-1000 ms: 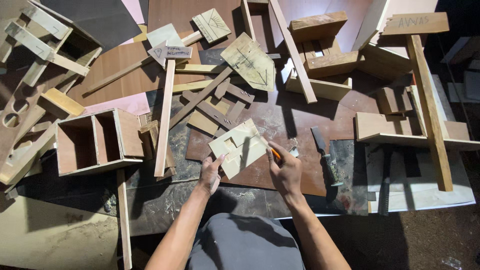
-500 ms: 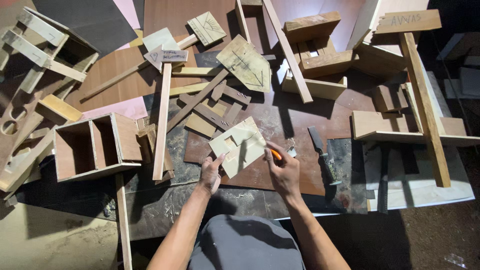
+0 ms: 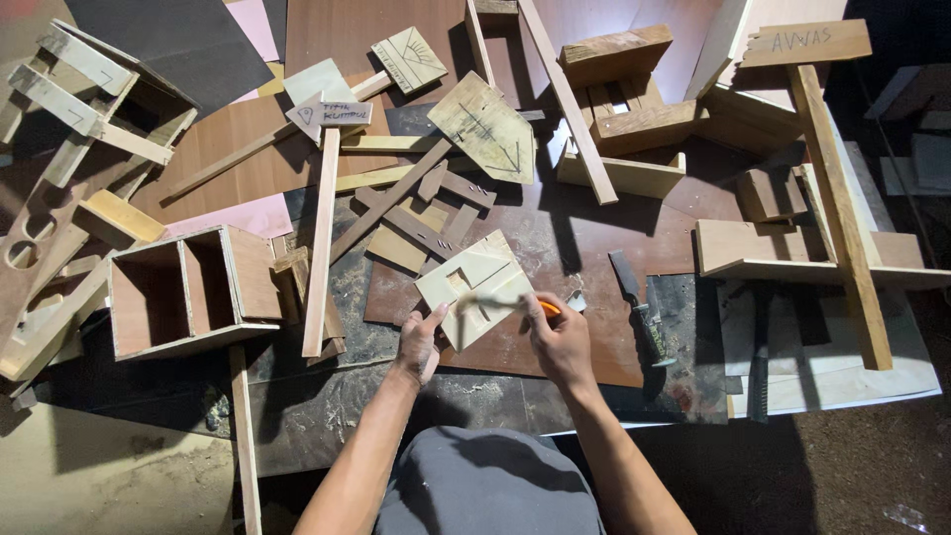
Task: The person holds small wooden cutout pieces on a cluttered workshop table and brushes dust off their surfaces with a brush, turning the pieces to clean different sides. They then wipe dust off a long wooden stick by hand and set it down among the other wooden pieces.
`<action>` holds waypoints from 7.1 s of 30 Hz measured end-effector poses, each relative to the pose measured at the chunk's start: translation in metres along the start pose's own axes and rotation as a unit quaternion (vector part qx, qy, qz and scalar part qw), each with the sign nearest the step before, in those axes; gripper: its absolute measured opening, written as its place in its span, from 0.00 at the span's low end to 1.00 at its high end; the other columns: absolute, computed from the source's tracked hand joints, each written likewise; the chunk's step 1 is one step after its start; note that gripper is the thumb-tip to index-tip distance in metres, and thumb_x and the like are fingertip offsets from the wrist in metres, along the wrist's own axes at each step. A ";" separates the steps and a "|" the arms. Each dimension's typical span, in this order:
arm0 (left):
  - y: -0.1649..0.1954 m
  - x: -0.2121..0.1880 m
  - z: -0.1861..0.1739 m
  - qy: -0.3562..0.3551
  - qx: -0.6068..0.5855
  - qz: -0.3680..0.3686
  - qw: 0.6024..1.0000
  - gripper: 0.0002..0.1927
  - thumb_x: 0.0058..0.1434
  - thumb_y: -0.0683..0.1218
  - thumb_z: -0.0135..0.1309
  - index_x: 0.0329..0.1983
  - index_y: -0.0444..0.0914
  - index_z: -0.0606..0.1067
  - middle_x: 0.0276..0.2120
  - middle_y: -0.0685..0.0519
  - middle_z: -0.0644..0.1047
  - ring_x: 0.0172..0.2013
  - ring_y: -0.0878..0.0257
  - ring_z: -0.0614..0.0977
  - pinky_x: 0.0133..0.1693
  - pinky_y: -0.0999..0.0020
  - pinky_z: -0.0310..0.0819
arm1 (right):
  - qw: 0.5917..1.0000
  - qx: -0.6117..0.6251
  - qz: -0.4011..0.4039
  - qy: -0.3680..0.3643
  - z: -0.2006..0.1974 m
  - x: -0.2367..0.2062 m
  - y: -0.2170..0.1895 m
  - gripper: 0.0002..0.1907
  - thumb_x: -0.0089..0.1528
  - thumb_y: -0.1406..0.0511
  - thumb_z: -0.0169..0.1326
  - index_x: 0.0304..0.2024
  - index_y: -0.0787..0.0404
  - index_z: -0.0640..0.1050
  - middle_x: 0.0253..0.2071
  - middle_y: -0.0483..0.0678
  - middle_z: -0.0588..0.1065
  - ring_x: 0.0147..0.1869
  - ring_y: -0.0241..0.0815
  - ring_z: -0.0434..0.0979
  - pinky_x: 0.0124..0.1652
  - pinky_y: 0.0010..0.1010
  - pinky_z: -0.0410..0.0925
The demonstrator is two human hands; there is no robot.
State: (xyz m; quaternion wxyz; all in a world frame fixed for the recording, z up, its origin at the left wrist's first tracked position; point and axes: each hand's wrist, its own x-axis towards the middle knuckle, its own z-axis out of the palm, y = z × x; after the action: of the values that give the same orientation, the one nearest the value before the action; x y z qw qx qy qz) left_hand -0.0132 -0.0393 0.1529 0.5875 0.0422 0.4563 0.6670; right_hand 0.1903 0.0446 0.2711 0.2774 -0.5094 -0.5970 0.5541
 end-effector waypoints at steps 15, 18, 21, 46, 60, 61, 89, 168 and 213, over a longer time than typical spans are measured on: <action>0.001 0.006 -0.004 0.012 0.025 -0.015 0.999 0.18 0.66 0.47 0.58 0.55 0.33 0.73 0.46 0.49 0.79 0.42 0.62 0.80 0.46 0.62 0.75 | 0.999 0.043 -0.014 -0.007 0.002 0.003 0.006 0.12 0.70 0.61 0.54 0.47 0.63 0.83 0.22 0.41 0.73 0.22 0.27 0.67 0.20 0.19 0.56; 0.004 0.004 0.000 -0.006 -0.011 0.007 1.000 0.20 0.62 0.45 0.57 0.57 0.35 0.73 0.48 0.52 0.80 0.47 0.64 0.82 0.53 0.67 0.75 | 0.995 0.024 -0.069 0.062 0.002 0.002 0.005 0.14 0.68 0.63 0.55 0.54 0.60 0.80 0.27 0.38 0.75 0.27 0.23 0.71 0.23 0.16 0.62; 0.006 0.003 0.003 -0.034 -0.002 0.009 0.999 0.20 0.64 0.46 0.58 0.56 0.31 0.74 0.48 0.49 0.81 0.46 0.62 0.82 0.52 0.66 0.74 | 0.996 0.083 -0.039 -0.017 0.001 0.002 0.005 0.13 0.68 0.63 0.56 0.50 0.63 0.82 0.24 0.41 0.73 0.22 0.26 0.68 0.20 0.18 0.60; 0.016 0.004 0.019 -0.039 0.000 0.003 0.999 0.15 0.65 0.46 0.56 0.52 0.34 0.76 0.43 0.49 0.82 0.42 0.63 0.83 0.48 0.67 0.78 | 0.992 -0.064 -0.110 0.001 0.005 0.004 0.002 0.16 0.70 0.60 0.49 0.54 0.61 0.80 0.26 0.45 0.78 0.22 0.28 0.73 0.19 0.20 0.64; 0.015 0.003 0.013 -0.042 -0.019 0.011 0.999 0.16 0.65 0.48 0.57 0.51 0.34 0.77 0.43 0.50 0.81 0.39 0.64 0.82 0.41 0.69 0.75 | 0.995 -0.075 -0.069 0.006 0.007 0.005 -0.006 0.18 0.69 0.58 0.46 0.55 0.59 0.78 0.30 0.46 0.80 0.21 0.29 0.73 0.18 0.20 0.67; 0.015 0.004 0.013 -0.033 -0.023 0.011 0.999 0.15 0.65 0.48 0.57 0.51 0.34 0.77 0.43 0.50 0.82 0.40 0.64 0.82 0.42 0.69 0.75 | 0.996 -0.056 -0.068 0.001 0.007 0.005 -0.008 0.18 0.71 0.58 0.46 0.53 0.61 0.79 0.28 0.47 0.80 0.21 0.30 0.73 0.19 0.20 0.67; 0.012 0.001 0.009 -0.006 -0.021 -0.011 1.000 0.20 0.59 0.51 0.60 0.50 0.36 0.77 0.46 0.50 0.81 0.46 0.63 0.80 0.52 0.65 0.70 | 0.984 -0.078 -0.157 -0.015 0.002 -0.006 -0.016 0.16 0.72 0.58 0.44 0.47 0.61 0.78 0.23 0.43 0.77 0.20 0.29 0.75 0.19 0.23 0.67; 0.019 -0.010 -0.006 -0.074 0.023 0.021 0.997 0.15 0.63 0.44 0.57 0.52 0.37 0.79 0.44 0.53 0.83 0.42 0.68 0.83 0.46 0.70 0.78 | 0.957 -0.153 -0.208 0.133 0.031 -0.027 -0.038 0.15 0.69 0.64 0.50 0.56 0.64 0.76 0.38 0.53 0.83 0.27 0.34 0.82 0.27 0.24 0.73; 0.035 0.005 -0.043 -0.102 0.037 -0.016 0.994 0.17 0.60 0.46 0.64 0.51 0.36 0.79 0.41 0.53 0.81 0.42 0.64 0.83 0.51 0.61 0.82 | 0.886 -0.315 -0.296 0.171 0.063 -0.014 -0.066 0.14 0.69 0.61 0.53 0.51 0.63 0.81 0.28 0.52 0.81 0.28 0.41 0.82 0.27 0.31 0.72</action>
State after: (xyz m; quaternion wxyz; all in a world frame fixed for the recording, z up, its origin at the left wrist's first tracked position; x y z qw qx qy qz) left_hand -0.0663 -0.0555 0.1483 0.6396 0.1238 0.4191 0.6324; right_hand 0.1187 0.0170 0.3225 0.3515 -0.4565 -0.8064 0.1337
